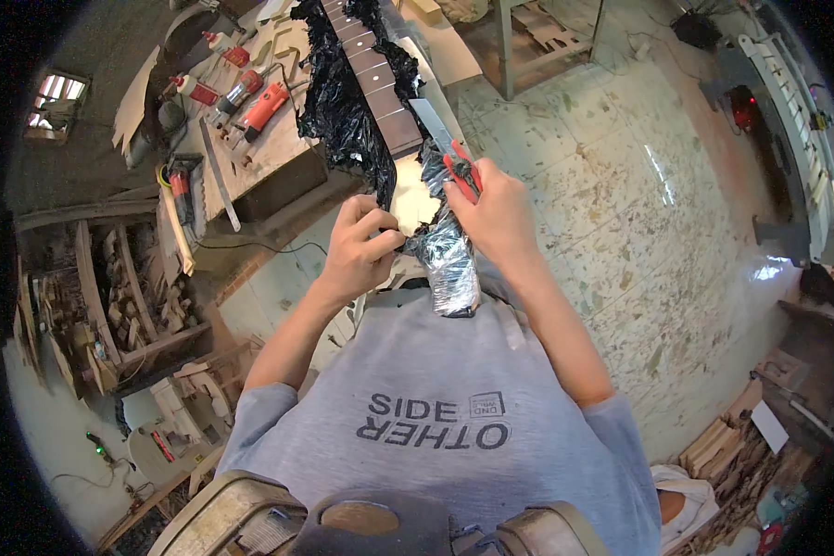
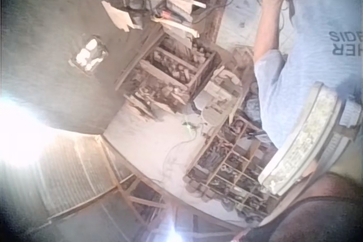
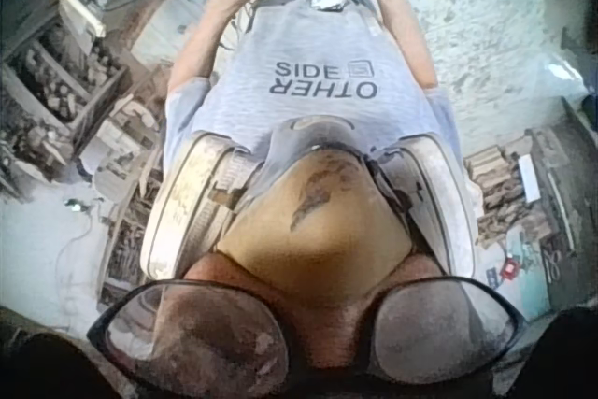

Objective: The person uses a utility knife to trim away protective plastic or tape from the fretboard of a guitar neck.

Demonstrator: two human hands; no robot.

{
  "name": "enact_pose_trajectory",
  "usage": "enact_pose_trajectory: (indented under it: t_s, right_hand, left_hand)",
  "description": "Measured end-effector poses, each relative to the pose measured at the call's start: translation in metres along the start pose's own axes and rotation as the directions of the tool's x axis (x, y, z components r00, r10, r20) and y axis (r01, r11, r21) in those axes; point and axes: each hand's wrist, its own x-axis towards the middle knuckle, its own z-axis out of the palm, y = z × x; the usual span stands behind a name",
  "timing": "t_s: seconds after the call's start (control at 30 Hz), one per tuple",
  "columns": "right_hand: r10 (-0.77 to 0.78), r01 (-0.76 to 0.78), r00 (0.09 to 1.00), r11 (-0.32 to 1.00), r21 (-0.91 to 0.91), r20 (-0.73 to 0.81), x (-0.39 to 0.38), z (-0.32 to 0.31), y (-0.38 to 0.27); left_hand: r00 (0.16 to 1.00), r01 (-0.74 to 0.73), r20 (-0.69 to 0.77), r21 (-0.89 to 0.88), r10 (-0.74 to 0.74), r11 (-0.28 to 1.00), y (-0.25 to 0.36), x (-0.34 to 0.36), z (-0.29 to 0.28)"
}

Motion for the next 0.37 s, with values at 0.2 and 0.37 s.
enact_pose_trajectory:
  t_s: [0.2,0.37]
  right_hand:
    - [-0.117,0.121,0.99,0.992,0.046,-0.08,-0.002,0.002,0.006]
    - [-0.032,0.038,0.998,0.993,0.112,-0.063,-0.004,-0.007,0.006]
  left_hand:
    - [0.992,0.073,-0.106,0.07,-0.065,0.995,0.0,-0.031,0.026]
    - [0.933,0.212,-0.277,-0.096,-0.231,0.973,0.01,-0.046,0.05]
